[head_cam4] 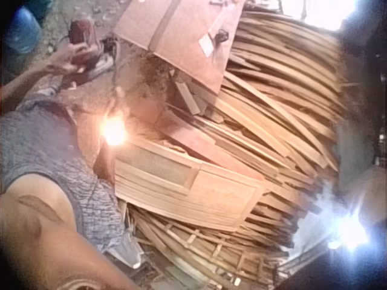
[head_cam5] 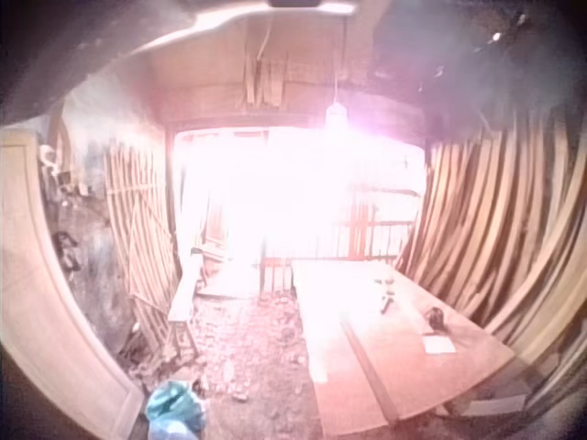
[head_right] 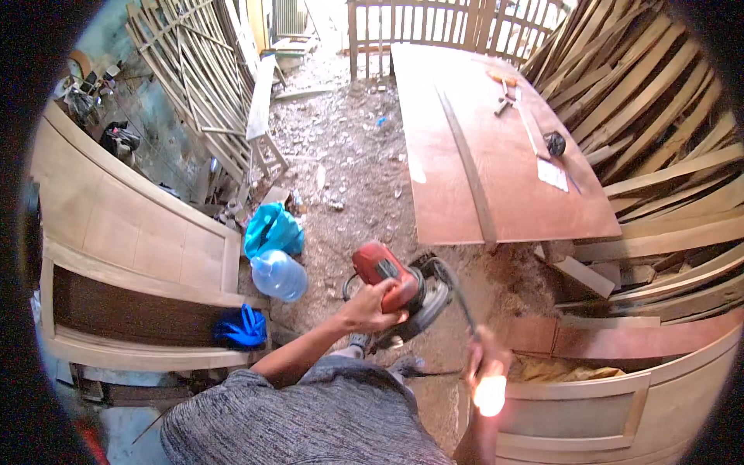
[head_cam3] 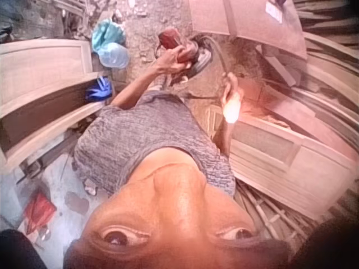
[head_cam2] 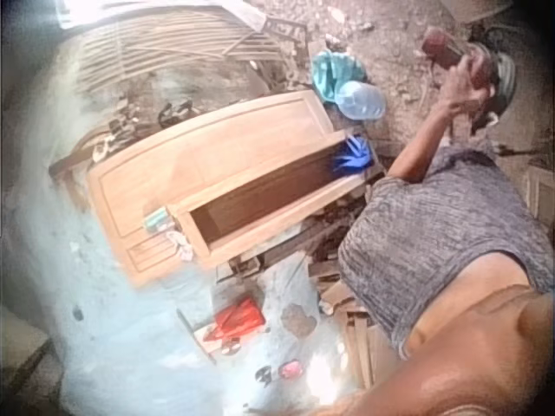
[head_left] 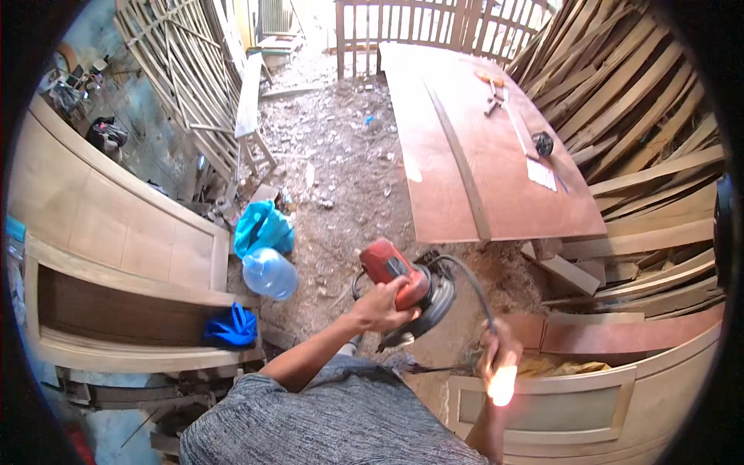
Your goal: The person takes a circular saw out of a bag, connects it to a power strip, and uses it to cut along a marked line on a piece of plywood.
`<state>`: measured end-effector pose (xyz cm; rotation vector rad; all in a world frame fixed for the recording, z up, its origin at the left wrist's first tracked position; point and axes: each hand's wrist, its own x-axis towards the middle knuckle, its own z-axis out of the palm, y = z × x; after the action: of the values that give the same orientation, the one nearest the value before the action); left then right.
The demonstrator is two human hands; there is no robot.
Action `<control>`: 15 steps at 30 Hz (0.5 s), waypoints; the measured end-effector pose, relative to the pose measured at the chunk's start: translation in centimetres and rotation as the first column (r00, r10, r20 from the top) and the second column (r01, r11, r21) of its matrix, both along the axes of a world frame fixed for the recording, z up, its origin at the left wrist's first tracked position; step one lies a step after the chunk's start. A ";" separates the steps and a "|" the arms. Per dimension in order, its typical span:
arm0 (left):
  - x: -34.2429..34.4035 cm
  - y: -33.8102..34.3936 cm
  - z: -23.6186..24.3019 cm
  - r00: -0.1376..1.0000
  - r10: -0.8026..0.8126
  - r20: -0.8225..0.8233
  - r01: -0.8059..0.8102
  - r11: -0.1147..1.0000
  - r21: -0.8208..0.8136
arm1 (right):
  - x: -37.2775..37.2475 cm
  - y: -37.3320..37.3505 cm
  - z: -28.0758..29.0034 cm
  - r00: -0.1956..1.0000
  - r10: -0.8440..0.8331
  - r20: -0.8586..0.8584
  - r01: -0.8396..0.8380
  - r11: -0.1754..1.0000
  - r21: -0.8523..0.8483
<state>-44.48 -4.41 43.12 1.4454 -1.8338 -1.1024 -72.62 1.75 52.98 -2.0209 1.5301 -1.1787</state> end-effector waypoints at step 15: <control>-1.8 2.4 8.9 0.593 0.085 -0.801 0.272 0.915 0.298 | -5.1 -9.0 -30.5 0.823 0.318 0.470 -0.567 0.498 0.656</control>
<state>-46.30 -2.05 52.03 0.7592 -1.0476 -1.8789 -77.75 -7.22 22.44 -1.3996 0.9778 -0.4161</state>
